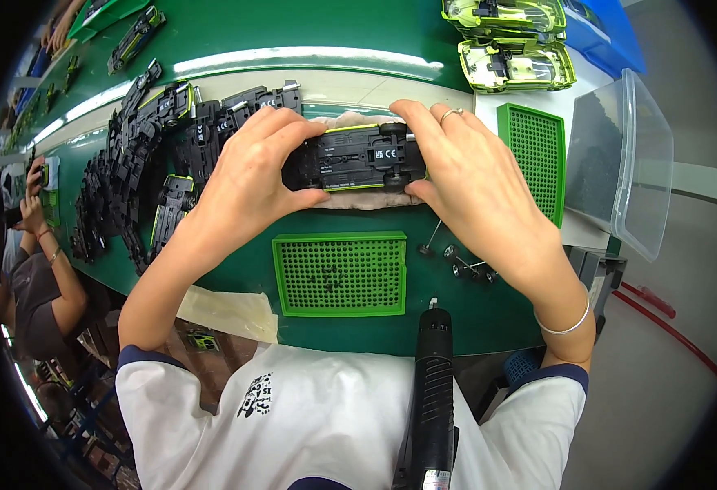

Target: The person assembles plastic toy car chassis components by securing them with screws using an electric screwdriver.

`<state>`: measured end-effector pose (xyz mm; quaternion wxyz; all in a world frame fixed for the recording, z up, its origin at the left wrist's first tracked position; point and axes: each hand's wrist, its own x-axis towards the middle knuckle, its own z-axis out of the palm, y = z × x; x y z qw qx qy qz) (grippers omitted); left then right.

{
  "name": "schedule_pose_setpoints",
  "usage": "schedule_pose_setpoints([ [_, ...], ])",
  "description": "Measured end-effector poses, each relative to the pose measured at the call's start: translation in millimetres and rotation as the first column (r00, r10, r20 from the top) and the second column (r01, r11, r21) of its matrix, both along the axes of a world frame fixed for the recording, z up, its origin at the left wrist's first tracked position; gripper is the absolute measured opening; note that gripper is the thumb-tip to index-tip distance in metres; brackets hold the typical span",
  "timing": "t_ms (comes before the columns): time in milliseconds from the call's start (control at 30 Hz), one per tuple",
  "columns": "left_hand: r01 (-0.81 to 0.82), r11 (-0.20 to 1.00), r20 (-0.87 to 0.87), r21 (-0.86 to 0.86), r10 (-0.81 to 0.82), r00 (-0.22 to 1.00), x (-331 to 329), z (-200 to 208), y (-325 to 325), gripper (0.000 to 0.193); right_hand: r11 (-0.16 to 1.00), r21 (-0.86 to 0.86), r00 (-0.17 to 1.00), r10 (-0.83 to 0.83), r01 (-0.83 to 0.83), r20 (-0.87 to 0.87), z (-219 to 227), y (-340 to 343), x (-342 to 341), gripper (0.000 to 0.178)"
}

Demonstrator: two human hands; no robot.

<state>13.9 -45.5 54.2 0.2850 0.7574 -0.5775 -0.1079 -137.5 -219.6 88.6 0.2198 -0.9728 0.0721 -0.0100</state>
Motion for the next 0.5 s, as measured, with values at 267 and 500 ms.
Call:
schedule_pose_setpoints([
  [267,-0.013,1.000,0.019,0.008,0.013,1.000,-1.9,-1.0,2.8,0.063,1.000,-0.018,0.995,0.008,-0.006,0.099,2.2,-1.4,2.1,0.073],
  [500,-0.014,1.000,-0.055,-0.018,0.013,0.998,-1.5,-6.1,-0.7,0.060,0.994,0.106,1.000,0.007,-0.009,0.016,-1.2,-7.3,-2.9,0.067],
])
